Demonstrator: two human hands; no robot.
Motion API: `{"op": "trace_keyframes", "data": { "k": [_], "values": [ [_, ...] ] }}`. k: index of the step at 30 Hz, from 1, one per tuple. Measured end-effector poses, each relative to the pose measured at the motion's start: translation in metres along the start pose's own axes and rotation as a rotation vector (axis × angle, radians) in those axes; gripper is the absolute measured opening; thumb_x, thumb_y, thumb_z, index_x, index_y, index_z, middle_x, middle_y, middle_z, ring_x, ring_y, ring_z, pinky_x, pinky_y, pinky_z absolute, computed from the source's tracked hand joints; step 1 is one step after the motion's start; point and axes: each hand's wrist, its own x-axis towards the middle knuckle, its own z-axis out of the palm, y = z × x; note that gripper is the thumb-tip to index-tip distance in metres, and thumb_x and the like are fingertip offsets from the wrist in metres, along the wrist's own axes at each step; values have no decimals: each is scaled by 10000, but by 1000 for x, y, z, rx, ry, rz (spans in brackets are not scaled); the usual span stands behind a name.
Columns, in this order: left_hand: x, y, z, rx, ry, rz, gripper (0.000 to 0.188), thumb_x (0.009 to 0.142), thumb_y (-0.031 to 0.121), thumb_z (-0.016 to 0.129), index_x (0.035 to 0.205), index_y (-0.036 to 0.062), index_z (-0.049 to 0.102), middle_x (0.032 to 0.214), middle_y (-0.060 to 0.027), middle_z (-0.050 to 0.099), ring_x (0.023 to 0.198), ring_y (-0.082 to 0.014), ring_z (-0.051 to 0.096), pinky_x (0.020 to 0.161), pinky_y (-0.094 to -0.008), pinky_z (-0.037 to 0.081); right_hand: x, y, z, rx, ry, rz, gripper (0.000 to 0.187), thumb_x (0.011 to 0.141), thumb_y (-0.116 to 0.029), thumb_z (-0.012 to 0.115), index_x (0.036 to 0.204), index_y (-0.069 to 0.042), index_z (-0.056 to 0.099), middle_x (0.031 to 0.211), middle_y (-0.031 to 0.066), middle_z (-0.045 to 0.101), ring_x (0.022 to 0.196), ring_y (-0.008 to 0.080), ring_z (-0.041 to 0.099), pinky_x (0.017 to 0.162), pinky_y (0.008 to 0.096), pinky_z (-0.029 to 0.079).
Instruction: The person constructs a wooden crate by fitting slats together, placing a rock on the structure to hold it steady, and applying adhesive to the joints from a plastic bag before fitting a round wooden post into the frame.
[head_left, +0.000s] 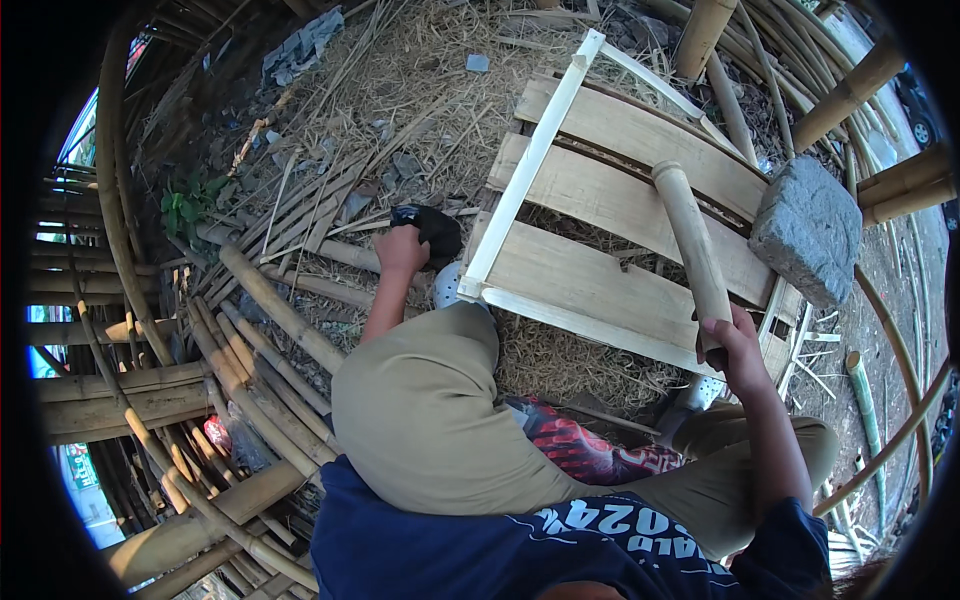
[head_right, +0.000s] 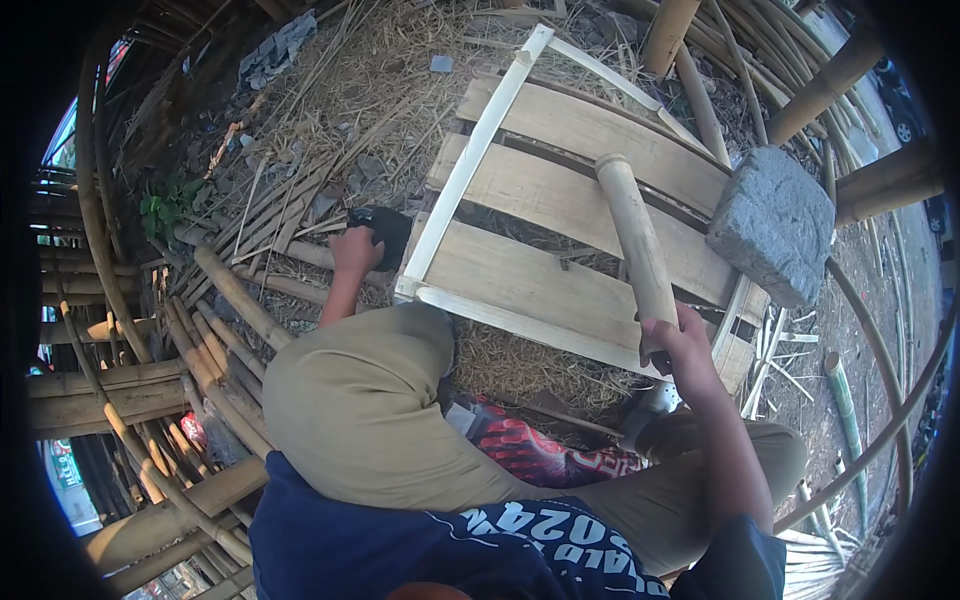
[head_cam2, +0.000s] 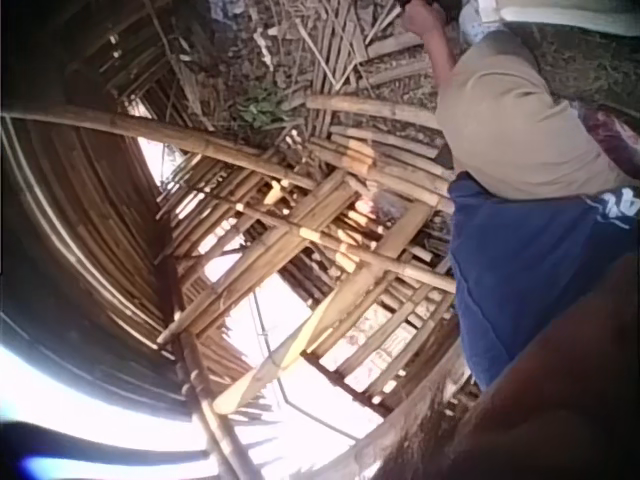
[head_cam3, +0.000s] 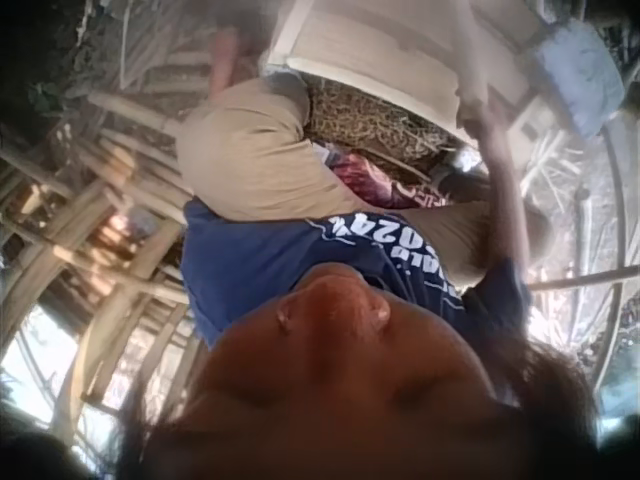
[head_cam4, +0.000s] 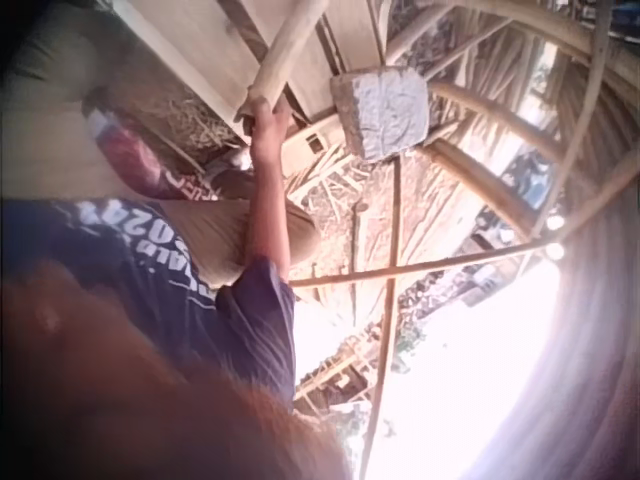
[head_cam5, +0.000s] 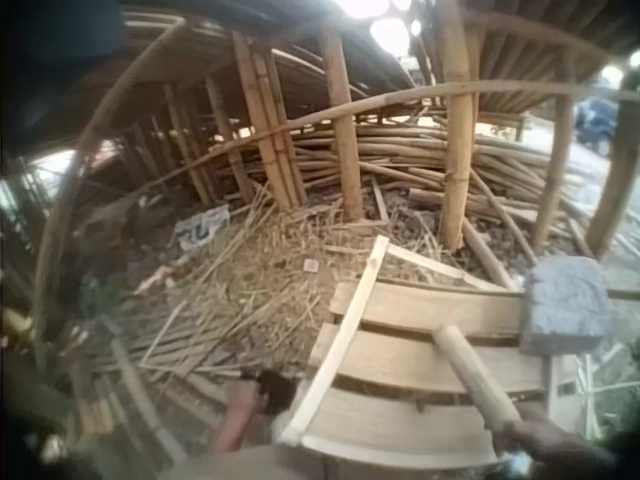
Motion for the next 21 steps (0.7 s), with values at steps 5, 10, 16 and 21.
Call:
{"op": "trace_keyframes", "data": {
  "k": [5, 10, 16, 21],
  "values": [
    [3, 2, -24, 15, -54, 151, 178, 765, 233, 731, 871, 124, 821, 856, -139, 763, 847, -288, 742, 959, -449, 415, 6, 3, 1, -46, 31, 2, 445, 877, -364, 699, 1139, -15, 614, 733, 51, 626, 561, 110, 593, 466, 246, 356],
    [20, -22, 34, -571, -238, 385, 265, 739, 158, 653, 922, 14, 779, 1012, -205, 757, 952, -442, 704, 877, -465, 557, 21, 4, 10, -71, 2, -27, 439, 872, -351, 713, 1139, -14, 620, 747, 37, 622, 564, 83, 563, 465, 247, 367],
    [29, 1, 85, -322, -173, 116, 237, 891, 128, 613, 1029, 0, 757, 1098, -251, 735, 1066, -432, 702, 920, -492, 559, 30, 2, 20, -164, 0, -28, 450, 902, -317, 715, 1201, 5, 616, 813, 34, 637, 617, 83, 576, 492, 253, 416],
    [38, -14, 134, 57, -548, 118, 361, 970, 228, 603, 1270, 64, 720, 1338, -228, 681, 1235, -377, 671, 1030, -473, 544, 40, 3, 28, -230, -33, 7, 475, 910, -301, 731, 1253, 2, 601, 832, 37, 650, 661, 100, 604, 526, 266, 457]
  ]
}}
